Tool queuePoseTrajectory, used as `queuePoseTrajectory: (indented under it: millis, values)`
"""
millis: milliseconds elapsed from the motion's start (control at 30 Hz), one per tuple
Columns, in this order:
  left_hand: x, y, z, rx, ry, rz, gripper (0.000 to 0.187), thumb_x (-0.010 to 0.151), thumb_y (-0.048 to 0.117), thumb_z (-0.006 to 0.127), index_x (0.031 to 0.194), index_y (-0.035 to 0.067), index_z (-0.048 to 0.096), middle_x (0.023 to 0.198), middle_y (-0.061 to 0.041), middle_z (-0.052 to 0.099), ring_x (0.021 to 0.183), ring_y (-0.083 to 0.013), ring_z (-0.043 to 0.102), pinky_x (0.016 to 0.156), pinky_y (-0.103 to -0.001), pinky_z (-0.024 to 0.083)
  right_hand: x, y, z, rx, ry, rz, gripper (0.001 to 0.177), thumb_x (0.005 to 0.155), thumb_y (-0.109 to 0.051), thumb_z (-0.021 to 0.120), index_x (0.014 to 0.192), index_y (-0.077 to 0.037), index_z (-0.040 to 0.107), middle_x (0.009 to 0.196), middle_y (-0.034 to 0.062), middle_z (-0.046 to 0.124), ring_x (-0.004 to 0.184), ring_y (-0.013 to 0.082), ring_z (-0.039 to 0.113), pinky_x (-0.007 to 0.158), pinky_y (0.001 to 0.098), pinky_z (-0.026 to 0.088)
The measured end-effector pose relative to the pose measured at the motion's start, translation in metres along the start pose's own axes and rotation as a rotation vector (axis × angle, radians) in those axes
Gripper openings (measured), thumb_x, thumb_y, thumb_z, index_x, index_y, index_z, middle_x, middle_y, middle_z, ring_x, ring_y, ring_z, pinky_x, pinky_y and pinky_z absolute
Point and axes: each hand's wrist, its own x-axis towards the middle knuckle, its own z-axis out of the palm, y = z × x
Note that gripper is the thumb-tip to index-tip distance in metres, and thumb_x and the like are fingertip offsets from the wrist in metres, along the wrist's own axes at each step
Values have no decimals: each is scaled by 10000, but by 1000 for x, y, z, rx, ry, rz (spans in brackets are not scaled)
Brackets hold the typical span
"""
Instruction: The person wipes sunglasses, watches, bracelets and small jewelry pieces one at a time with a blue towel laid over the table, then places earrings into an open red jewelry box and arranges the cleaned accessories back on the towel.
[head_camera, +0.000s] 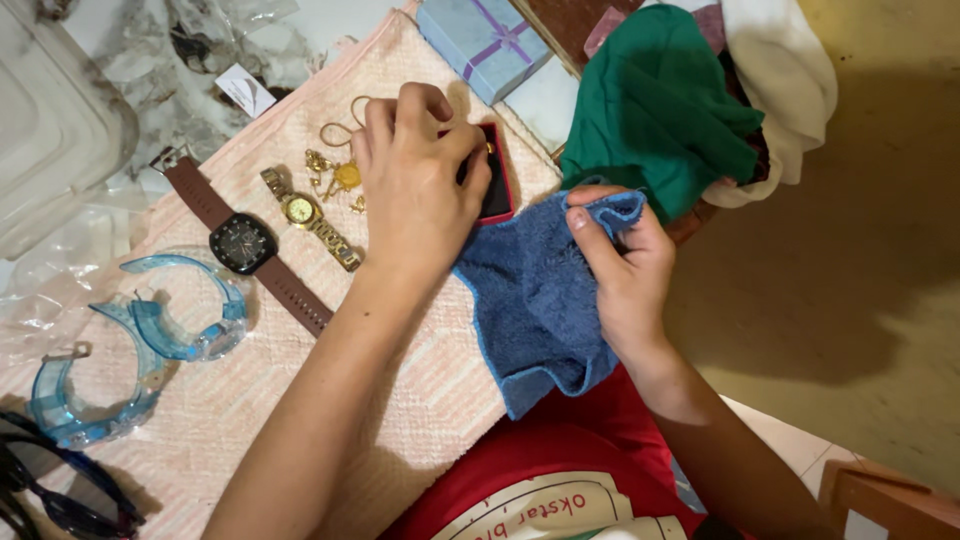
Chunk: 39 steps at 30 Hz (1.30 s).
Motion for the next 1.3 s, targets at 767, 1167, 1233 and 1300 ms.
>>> queuePoseTrajectory:
  millis: [767,1167,1233,1300]
  values:
    - [7,3,-26,-198,-429,-151,1130,526,210,988,1482,66,404,1402,-214,505,1255,-455,497,1072,-503,410,-3,5,-3,61,48,-1,113,1029,-17,674,1141,-28,672,1117,24,681,998,77,613,936,229,486]
    - [10,87,-40,-607,-234,30,1032,735,58,926,1552,31,297,1549,-239,337,1465,-447,442,1255,-446,440,0,-51,-43,456,147,122,211,1062,-153,621,1249,-65,579,1160,69,667,1056,160,662,959,315,552]
    - [10,98,-48,-634,-235,62,977,764,24,900,1540,45,307,1538,-208,353,1465,-419,436,1235,-420,450,1,-60,-53,454,152,76,220,1095,-142,624,1289,-53,569,1178,82,661,1073,162,661,991,325,550]
    - [12,107,-54,-657,-227,96,953,791,6,883,1547,49,305,1528,-191,363,1466,-402,429,1236,-411,441,2,-68,-62,394,185,8,217,1145,-124,633,1330,-29,573,1174,95,651,1065,158,651,1020,333,543]
